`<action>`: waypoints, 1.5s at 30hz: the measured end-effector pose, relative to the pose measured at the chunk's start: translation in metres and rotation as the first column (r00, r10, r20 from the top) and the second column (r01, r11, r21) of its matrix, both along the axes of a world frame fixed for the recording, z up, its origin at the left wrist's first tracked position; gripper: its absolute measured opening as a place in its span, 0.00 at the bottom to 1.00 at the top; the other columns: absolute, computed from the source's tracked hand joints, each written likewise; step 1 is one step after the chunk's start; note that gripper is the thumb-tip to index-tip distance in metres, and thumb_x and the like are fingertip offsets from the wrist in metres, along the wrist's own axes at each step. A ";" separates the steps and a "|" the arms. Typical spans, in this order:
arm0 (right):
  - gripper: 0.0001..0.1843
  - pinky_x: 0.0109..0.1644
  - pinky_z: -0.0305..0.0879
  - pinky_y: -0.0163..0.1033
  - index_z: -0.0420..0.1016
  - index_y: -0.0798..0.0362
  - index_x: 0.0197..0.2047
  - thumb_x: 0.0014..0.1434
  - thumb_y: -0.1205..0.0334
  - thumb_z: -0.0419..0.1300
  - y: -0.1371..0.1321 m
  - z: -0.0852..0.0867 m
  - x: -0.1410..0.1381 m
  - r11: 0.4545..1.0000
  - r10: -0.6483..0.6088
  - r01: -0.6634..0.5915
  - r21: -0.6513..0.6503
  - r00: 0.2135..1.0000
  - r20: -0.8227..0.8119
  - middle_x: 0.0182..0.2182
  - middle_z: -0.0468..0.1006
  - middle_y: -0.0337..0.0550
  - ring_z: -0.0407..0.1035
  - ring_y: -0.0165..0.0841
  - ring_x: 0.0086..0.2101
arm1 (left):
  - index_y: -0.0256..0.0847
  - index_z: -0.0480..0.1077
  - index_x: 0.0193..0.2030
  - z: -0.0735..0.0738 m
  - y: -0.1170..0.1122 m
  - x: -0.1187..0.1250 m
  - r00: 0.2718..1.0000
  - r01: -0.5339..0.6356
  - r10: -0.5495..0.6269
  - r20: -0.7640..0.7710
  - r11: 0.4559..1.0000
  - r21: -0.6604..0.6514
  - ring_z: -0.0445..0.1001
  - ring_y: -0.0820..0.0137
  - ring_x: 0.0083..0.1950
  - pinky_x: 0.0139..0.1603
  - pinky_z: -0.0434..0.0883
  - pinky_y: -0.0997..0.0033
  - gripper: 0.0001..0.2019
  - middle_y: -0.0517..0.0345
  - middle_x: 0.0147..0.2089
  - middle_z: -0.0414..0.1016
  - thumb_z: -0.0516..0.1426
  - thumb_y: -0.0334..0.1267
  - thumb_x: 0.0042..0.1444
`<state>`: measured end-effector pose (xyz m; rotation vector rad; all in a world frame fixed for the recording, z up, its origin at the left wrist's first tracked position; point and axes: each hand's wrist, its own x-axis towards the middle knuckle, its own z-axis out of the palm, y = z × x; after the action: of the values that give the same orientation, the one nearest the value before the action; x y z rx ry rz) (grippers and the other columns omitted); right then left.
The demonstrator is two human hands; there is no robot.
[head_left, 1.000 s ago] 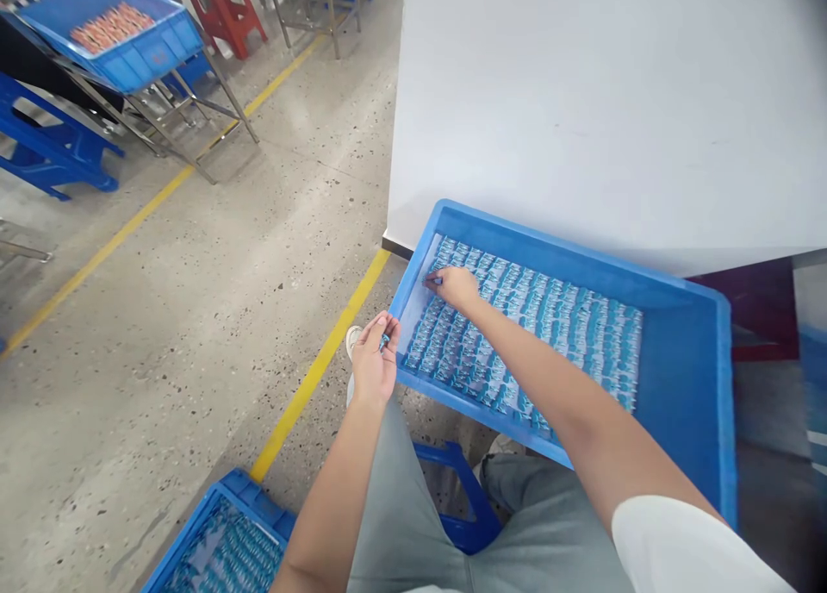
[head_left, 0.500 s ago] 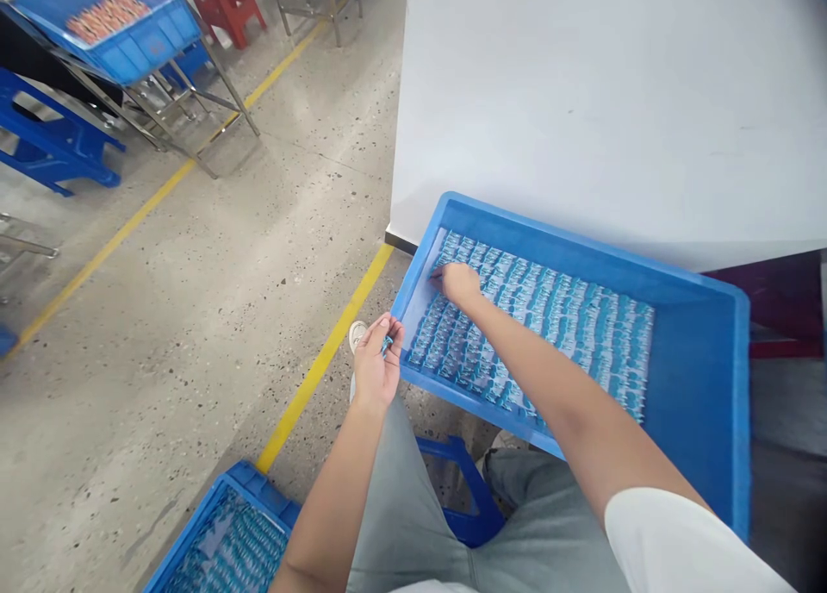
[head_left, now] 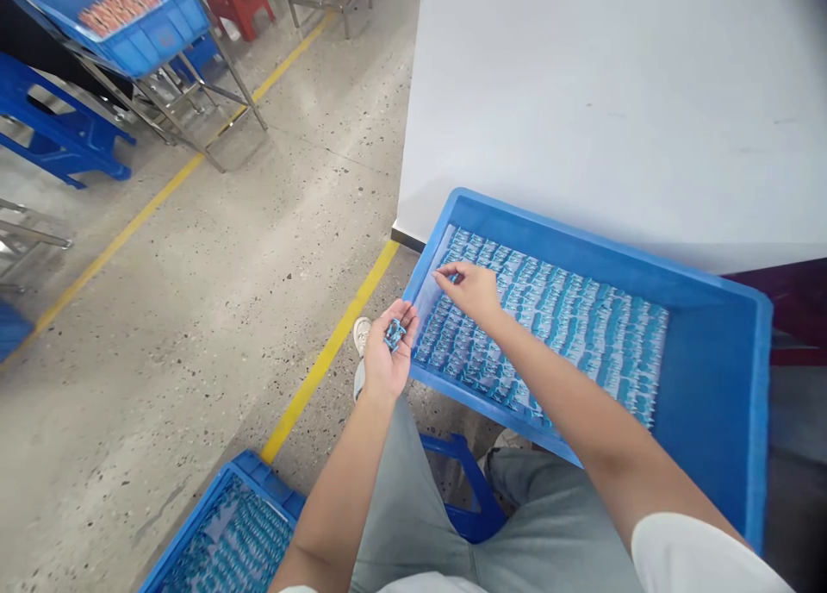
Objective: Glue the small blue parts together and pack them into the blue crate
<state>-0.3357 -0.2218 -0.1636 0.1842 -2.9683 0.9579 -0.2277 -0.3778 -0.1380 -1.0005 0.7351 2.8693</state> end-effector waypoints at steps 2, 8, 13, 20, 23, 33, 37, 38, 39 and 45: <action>0.14 0.35 0.69 0.37 0.81 0.49 0.40 0.60 0.50 0.59 -0.005 0.020 0.031 0.972 0.070 -0.086 -0.220 0.994 -0.080 0.32 0.82 0.41 0.70 0.30 0.25 | 0.33 0.77 0.44 0.000 0.002 -0.002 1.000 0.011 -0.011 -0.014 1.000 0.001 0.77 0.64 0.51 0.58 0.71 0.64 0.12 0.45 0.48 0.78 0.57 0.35 0.57; 0.15 0.36 0.71 0.38 0.77 0.44 0.51 0.60 0.55 0.62 -0.021 0.042 0.077 0.828 0.386 -0.406 -0.386 0.913 -0.131 0.45 0.80 0.43 0.70 0.29 0.28 | 0.35 0.77 0.44 -0.002 0.007 -0.005 0.997 0.062 -0.063 -0.033 0.997 -0.046 0.75 0.65 0.54 0.54 0.71 0.69 0.13 0.46 0.52 0.77 0.55 0.38 0.58; 0.09 0.40 0.71 0.38 0.81 0.46 0.43 0.62 0.58 0.60 -0.025 0.037 0.065 0.794 0.441 -0.439 -0.420 0.892 -0.098 0.38 0.80 0.43 0.74 0.32 0.35 | 0.36 0.77 0.43 -0.001 0.010 -0.005 0.995 0.092 -0.093 -0.017 0.993 -0.069 0.74 0.65 0.54 0.52 0.70 0.71 0.12 0.45 0.51 0.77 0.56 0.38 0.57; 0.08 0.35 0.71 0.35 0.82 0.49 0.36 0.54 0.56 0.67 -0.019 0.040 0.060 0.778 0.390 -0.267 -0.569 0.915 0.104 0.31 0.82 0.39 0.75 0.32 0.30 | 0.35 0.77 0.39 -0.002 0.014 -0.009 0.996 0.089 -0.089 -0.031 0.996 -0.004 0.76 0.69 0.44 0.47 0.72 0.72 0.11 0.48 0.46 0.78 0.55 0.36 0.56; 0.10 0.34 0.73 0.37 0.83 0.50 0.35 0.51 0.53 0.69 -0.017 0.038 0.061 0.719 0.291 -0.102 -0.688 0.942 0.165 0.31 0.83 0.41 0.76 0.34 0.30 | 0.35 0.77 0.37 -0.004 0.015 -0.011 0.998 0.053 -0.053 0.016 0.998 0.042 0.75 0.72 0.40 0.45 0.73 0.72 0.09 0.50 0.42 0.78 0.56 0.35 0.55; 0.14 0.37 0.77 0.42 0.82 0.50 0.36 0.48 0.53 0.71 -0.013 0.030 0.065 0.588 0.024 0.137 -0.798 0.982 0.186 0.33 0.83 0.43 0.77 0.36 0.31 | 0.35 0.76 0.39 0.003 0.016 -0.005 0.993 0.108 -0.114 0.033 0.984 0.140 0.76 0.73 0.36 0.32 0.73 0.78 0.08 0.53 0.36 0.77 0.61 0.37 0.55; 0.10 0.38 0.76 0.41 0.82 0.49 0.35 0.52 0.53 0.69 -0.009 0.030 0.070 0.700 0.057 0.000 -0.714 0.997 0.057 0.34 0.83 0.43 0.77 0.36 0.34 | 0.35 0.77 0.39 0.003 0.021 -0.004 0.995 0.099 -0.099 -0.032 0.995 -0.005 0.77 0.75 0.39 0.43 0.73 0.78 0.07 0.54 0.38 0.78 0.64 0.32 0.52; 0.09 0.38 0.76 0.40 0.82 0.49 0.36 0.54 0.54 0.68 -0.007 0.030 0.070 0.739 0.086 -0.055 -0.671 0.996 0.013 0.34 0.82 0.43 0.77 0.36 0.35 | 0.35 0.77 0.38 0.002 0.022 -0.004 0.995 0.089 -0.091 -0.041 0.995 -0.047 0.77 0.76 0.39 0.46 0.73 0.77 0.07 0.55 0.38 0.79 0.65 0.30 0.51; 0.08 0.38 0.76 0.40 0.82 0.48 0.36 0.55 0.54 0.66 -0.005 0.030 0.070 0.778 0.126 -0.119 -0.616 0.992 -0.033 0.35 0.82 0.43 0.77 0.35 0.35 | 0.34 0.78 0.38 0.001 0.023 -0.003 0.995 0.082 -0.086 -0.041 0.993 -0.087 0.77 0.76 0.39 0.48 0.73 0.76 0.08 0.55 0.37 0.79 0.66 0.29 0.49; 0.11 0.45 0.71 0.40 0.81 0.46 0.43 0.64 0.56 0.57 0.014 0.035 0.054 0.839 0.481 -0.493 -0.231 0.870 -0.110 0.39 0.82 0.43 0.75 0.34 0.39 | 0.33 0.78 0.40 -0.007 0.025 0.000 0.992 0.124 -0.122 0.022 0.960 -0.253 0.79 0.71 0.37 0.54 0.71 0.64 0.15 0.52 0.37 0.80 0.70 0.32 0.43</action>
<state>-0.2812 -0.2081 -0.1289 0.9803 -2.7614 1.3377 -0.2282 -0.3533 -0.1453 -0.9458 1.1444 2.7131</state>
